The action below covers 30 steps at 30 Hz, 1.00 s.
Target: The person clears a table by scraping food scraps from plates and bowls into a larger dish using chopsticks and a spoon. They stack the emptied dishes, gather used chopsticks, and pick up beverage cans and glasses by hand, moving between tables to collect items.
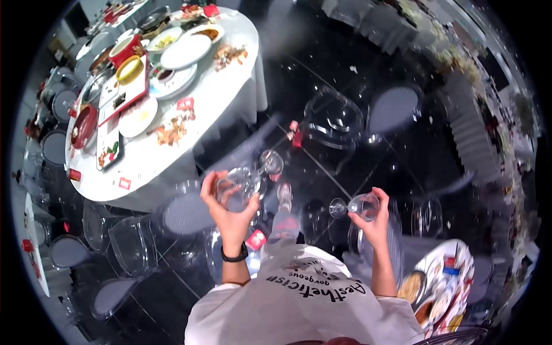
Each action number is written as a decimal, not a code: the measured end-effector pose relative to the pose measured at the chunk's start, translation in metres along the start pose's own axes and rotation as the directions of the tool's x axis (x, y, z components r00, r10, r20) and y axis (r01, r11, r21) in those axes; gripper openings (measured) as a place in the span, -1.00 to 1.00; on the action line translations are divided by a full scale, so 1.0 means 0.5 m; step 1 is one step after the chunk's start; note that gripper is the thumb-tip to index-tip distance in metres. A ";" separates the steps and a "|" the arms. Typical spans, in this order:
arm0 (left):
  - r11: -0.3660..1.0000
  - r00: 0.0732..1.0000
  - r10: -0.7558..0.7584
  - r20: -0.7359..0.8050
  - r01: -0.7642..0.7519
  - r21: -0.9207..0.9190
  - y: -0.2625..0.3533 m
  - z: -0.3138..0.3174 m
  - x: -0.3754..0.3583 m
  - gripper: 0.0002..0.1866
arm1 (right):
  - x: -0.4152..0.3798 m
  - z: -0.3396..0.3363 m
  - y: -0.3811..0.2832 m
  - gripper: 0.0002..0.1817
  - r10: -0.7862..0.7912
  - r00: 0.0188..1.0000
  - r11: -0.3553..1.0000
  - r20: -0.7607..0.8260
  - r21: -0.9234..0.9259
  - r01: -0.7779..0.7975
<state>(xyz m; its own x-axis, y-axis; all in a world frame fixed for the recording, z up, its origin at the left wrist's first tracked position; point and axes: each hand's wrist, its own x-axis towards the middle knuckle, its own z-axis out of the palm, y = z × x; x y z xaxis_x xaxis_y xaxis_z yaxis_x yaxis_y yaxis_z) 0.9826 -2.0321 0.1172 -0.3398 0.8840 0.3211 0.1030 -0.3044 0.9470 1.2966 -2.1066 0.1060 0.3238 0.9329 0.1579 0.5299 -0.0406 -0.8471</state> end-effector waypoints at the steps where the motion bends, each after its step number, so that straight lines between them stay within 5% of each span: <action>1: 1.000 0.999 -0.024 -0.048 0.024 0.000 -0.008 0.027 0.052 -0.06 | 0.085 0.014 0.010 -0.11 0.007 0.998 0.998 0.058 0.068 -0.011; 8: 0.963 0.967 0.059 -0.247 0.010 0.268 -0.004 0.164 0.297 -0.06 | 0.557 0.072 0.027 -0.09 -0.116 0.956 0.982 0.271 0.178 0.069; 17: 0.942 0.927 0.028 -0.375 0.101 0.319 -0.100 0.213 0.392 -0.03 | 0.928 0.155 0.026 -0.12 -0.140 0.936 0.970 0.322 0.232 0.065; 23: 0.926 0.769 -0.072 -0.635 0.288 0.244 -0.098 0.251 0.336 -0.02 | 1.241 0.411 -0.002 -0.17 -0.475 0.758 0.878 0.448 0.180 0.444; 26: 0.886 0.718 -0.083 -0.691 0.371 0.280 -0.096 0.295 0.387 -0.02 | 1.362 0.532 -0.056 -0.14 -0.574 0.669 0.818 0.472 0.283 0.501; 30: 0.875 0.760 -0.022 -0.650 0.329 0.355 -0.148 0.364 0.557 -0.01 | 1.544 0.642 -0.106 -0.11 -0.580 0.599 0.814 0.552 0.375 0.443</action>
<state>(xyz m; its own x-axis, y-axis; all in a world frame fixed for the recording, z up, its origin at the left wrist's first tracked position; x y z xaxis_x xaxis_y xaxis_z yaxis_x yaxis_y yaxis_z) 1.0507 -1.6989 0.1387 -0.8678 0.4481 0.2147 0.3098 0.1503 0.9388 1.2666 -1.2694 0.1098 -0.5464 0.7797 0.3058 0.2812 0.5147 -0.8099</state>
